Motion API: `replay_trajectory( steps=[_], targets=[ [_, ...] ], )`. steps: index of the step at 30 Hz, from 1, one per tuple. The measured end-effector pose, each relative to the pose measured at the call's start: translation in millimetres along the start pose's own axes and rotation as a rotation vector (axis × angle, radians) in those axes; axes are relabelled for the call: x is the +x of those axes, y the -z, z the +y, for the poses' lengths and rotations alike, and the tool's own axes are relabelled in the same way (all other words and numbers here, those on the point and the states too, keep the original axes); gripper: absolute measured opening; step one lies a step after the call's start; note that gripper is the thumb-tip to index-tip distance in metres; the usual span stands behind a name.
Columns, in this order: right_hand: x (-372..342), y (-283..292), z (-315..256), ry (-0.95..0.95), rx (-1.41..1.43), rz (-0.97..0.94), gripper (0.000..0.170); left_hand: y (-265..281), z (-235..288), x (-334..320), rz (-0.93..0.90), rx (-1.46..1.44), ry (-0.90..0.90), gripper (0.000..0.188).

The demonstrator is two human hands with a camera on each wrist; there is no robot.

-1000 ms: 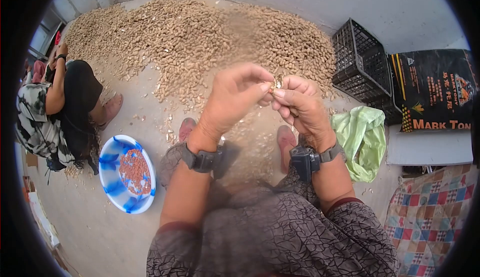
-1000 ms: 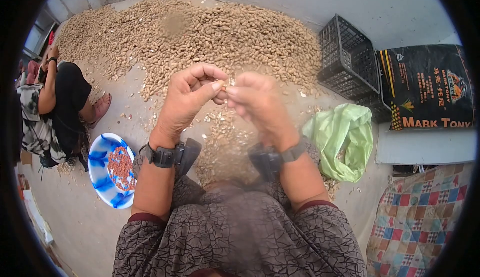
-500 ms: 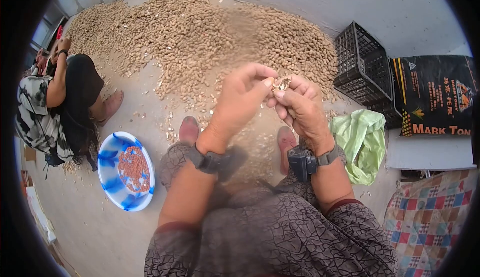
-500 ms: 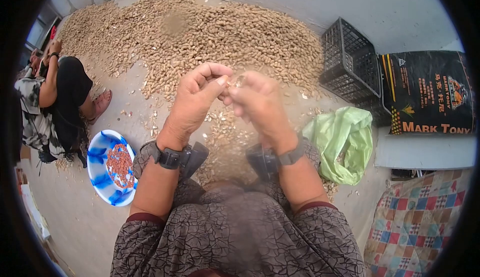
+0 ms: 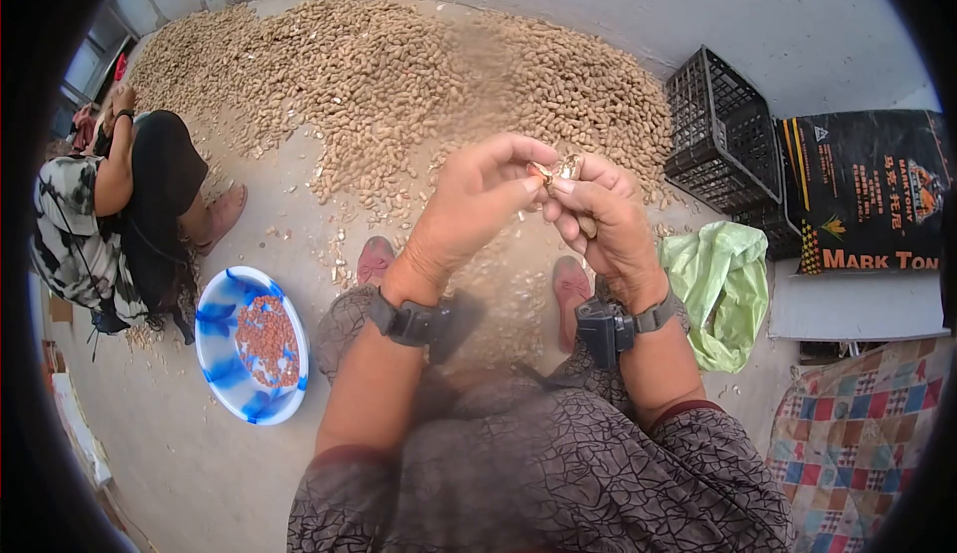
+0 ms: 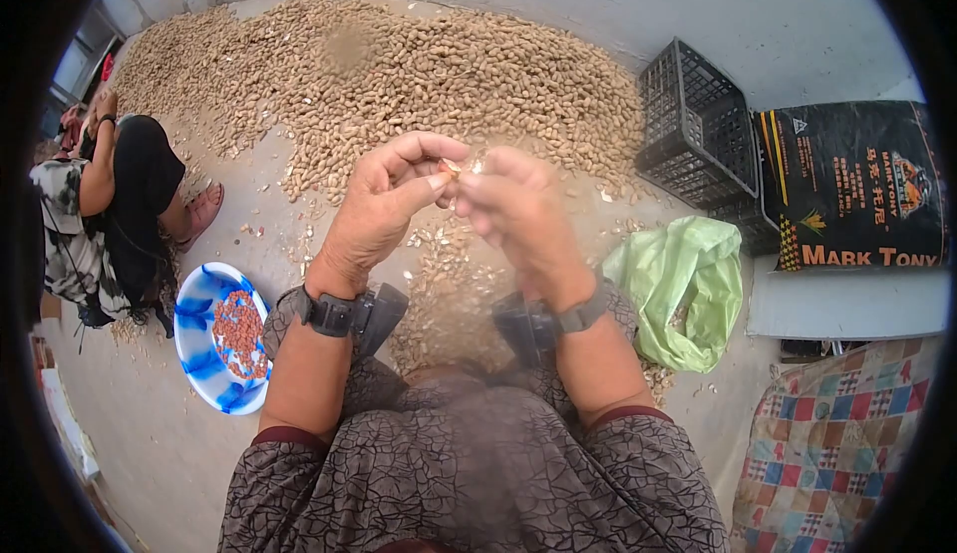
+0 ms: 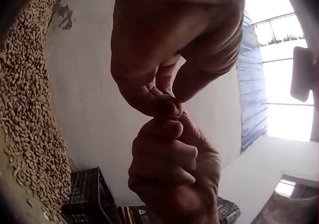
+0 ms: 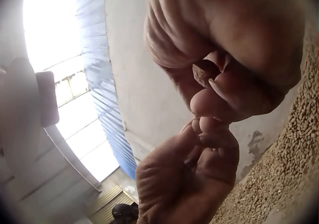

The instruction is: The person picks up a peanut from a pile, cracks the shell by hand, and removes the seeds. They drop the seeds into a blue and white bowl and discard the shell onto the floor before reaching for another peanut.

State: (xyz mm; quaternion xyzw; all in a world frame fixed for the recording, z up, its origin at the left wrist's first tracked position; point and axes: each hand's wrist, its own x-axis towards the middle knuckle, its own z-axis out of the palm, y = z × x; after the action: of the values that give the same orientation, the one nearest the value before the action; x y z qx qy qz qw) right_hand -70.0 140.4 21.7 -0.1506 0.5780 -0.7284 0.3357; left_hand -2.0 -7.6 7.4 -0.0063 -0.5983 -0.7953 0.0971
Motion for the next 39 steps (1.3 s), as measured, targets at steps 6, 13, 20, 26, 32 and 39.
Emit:
replay_trajectory(
  steps=[6,13,20,26,32,39],
  targets=[
    [-1.0,-1.9,5.9,0.015,-0.106,0.021,0.01,-2.7,-3.5,1.4,0.081,0.117,0.027,0.019],
    [3.2,1.1,7.7,0.041,-0.02,0.008,0.007,13.3,-17.1,4.1,0.186,-0.019,0.145,0.02],
    [0.2,-1.5,0.5,0.058,0.027,0.032,0.01,7.2,-7.3,-3.6,0.158,-0.209,0.2,0.013],
    [2.2,0.6,6.4,0.11,-0.06,0.028,0.014,0.9,-14.1,-5.7,0.061,-0.118,0.241,0.02],
    [0.0,-4.4,12.4,0.228,-0.236,0.163,0.012,-2.4,-15.0,-4.4,0.049,-0.095,0.284,0.02],
    [-3.1,-5.7,6.8,0.137,-0.177,0.187,0.009,-7.7,-16.0,-3.5,0.044,0.015,0.177,0.021]
  ],
)
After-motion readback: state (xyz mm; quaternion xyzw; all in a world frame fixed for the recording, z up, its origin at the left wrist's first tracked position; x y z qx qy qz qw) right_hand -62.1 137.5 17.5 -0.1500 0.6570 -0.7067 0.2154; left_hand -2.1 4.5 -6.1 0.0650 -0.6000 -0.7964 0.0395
